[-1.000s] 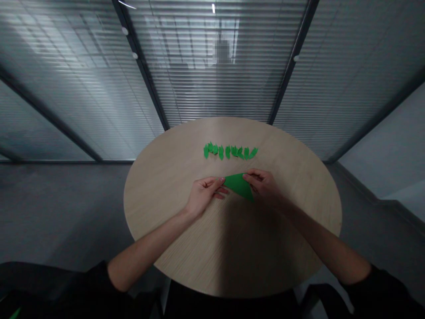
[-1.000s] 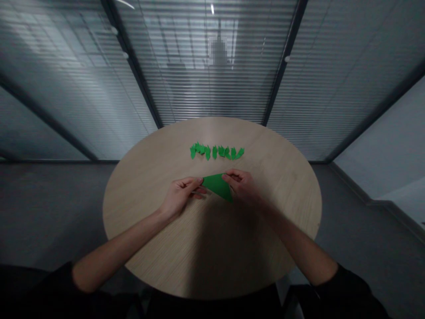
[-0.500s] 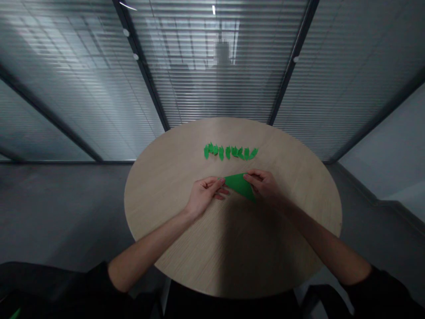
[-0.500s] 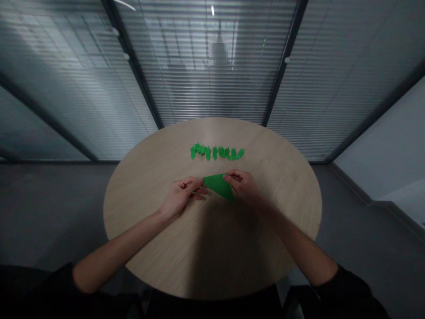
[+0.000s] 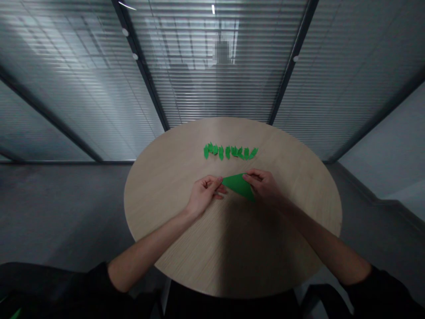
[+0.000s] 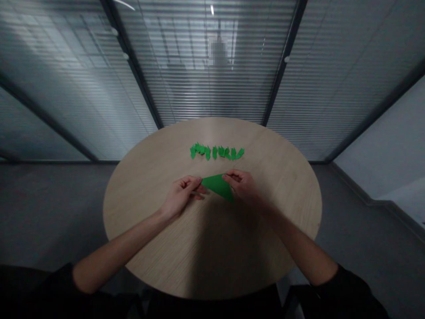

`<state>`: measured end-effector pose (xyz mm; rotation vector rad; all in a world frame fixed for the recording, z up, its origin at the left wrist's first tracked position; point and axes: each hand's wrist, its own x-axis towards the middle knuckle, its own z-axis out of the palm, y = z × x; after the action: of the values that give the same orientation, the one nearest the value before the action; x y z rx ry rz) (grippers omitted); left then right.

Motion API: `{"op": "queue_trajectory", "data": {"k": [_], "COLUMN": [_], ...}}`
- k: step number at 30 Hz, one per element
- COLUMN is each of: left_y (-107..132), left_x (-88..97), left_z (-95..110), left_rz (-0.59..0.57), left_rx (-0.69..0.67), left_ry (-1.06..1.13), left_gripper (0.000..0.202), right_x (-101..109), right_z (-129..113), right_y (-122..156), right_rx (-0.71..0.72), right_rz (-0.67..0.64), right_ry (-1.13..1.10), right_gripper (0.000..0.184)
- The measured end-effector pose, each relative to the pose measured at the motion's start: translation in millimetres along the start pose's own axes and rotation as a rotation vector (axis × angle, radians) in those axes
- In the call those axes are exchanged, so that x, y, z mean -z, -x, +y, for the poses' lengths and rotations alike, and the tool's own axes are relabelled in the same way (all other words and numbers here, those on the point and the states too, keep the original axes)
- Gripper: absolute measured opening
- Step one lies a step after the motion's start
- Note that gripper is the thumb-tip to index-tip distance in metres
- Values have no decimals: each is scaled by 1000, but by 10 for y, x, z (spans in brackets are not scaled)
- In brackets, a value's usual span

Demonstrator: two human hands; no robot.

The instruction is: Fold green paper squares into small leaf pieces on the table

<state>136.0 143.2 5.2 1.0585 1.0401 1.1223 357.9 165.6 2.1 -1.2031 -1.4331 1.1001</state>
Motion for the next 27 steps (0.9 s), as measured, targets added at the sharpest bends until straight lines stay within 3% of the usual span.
{"op": "queue_trajectory", "data": {"k": [7,18,27], "left_y": [-30,-16,2], "left_x": [-18,-30,-26], "left_z": [-47,-25,13], "left_rz": [-132,-113,-145], "left_rx": [8,66,48], "left_ry": [-42,-104,-117], "left_gripper": [40,23,24], "right_x": [-31,-28,-20], "right_z": [5,-5,28], "right_y": [2,15,-3], "right_rx": [-9,-7,2], "right_rz": [-60,-104,-90], "right_ry": [-4,23,26], "right_gripper": [37,35,38]}}
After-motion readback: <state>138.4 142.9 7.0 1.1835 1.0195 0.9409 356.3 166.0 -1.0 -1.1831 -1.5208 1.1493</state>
